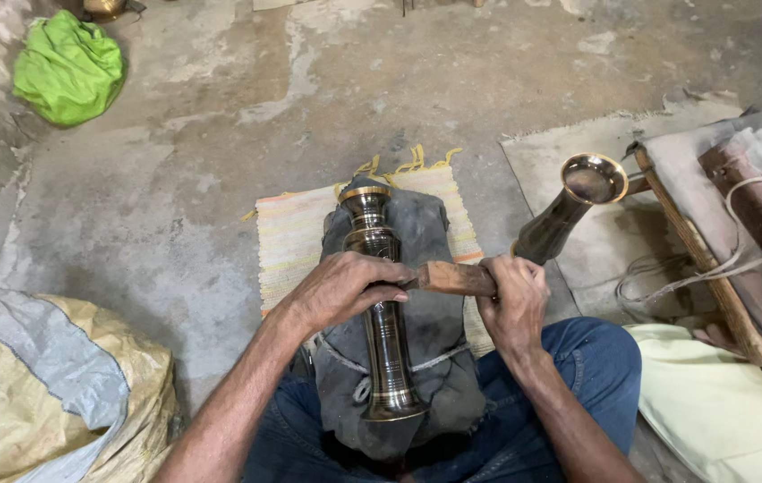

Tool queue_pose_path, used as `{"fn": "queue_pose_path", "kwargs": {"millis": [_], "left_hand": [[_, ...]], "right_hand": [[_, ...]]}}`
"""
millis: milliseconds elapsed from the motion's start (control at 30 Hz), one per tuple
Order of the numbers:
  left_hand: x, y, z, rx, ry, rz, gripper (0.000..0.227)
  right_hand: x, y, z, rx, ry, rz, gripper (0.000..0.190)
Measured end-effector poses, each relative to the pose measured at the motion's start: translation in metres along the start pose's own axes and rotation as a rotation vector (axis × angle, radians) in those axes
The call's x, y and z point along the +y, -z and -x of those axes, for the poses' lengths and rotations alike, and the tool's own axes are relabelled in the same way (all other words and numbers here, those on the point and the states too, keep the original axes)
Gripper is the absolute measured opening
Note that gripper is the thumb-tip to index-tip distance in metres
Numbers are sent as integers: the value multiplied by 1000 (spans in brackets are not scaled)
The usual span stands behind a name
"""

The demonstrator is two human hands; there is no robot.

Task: The person sits on the floor and uses a wooden mallet to repeatedly strike a brass-colored metal horn resting on a cloth. They rotate the horn to work on different sections, including the rim and body, while another similar horn sits nearby.

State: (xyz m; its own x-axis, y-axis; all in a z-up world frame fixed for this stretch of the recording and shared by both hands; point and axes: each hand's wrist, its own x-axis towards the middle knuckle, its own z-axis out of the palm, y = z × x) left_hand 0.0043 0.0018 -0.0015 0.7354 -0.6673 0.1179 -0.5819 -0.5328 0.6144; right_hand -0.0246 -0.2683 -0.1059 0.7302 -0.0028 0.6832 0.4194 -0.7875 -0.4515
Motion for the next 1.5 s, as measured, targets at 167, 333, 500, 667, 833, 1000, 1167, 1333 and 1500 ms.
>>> {"fn": "queue_pose_path", "kwargs": {"millis": [167,333,500,667,833,1000,1167,1333,1500], "left_hand": [[-16,-4,8,92,-18,181,34],[-26,-14,19,229,-67,397,30],[-28,-13,21,225,-21,369,34],[-22,-18,27,249,27,323,37],[-22,-27,30,378,135,364,39],[-28,-46,29,500,347,325,48],[-30,-71,35,701,352,660,46],[-32,-90,31,899,356,807,37],[-24,-97,35,978,400,799,31]], "right_hand": [[-12,0,-10,42,-534,-403,23],[-16,6,-23,23,-156,-307,20],[-30,12,-42,-31,53,-169,27],[-34,14,-71,-218,-257,-194,27],[-42,18,-104,-396,115,-40,31],[-51,17,-141,-552,346,48,38],[-64,7,-156,-636,412,38,25],[-71,-20,-169,-751,436,81,45],[-83,-37,-190,-848,489,188,44]]}}
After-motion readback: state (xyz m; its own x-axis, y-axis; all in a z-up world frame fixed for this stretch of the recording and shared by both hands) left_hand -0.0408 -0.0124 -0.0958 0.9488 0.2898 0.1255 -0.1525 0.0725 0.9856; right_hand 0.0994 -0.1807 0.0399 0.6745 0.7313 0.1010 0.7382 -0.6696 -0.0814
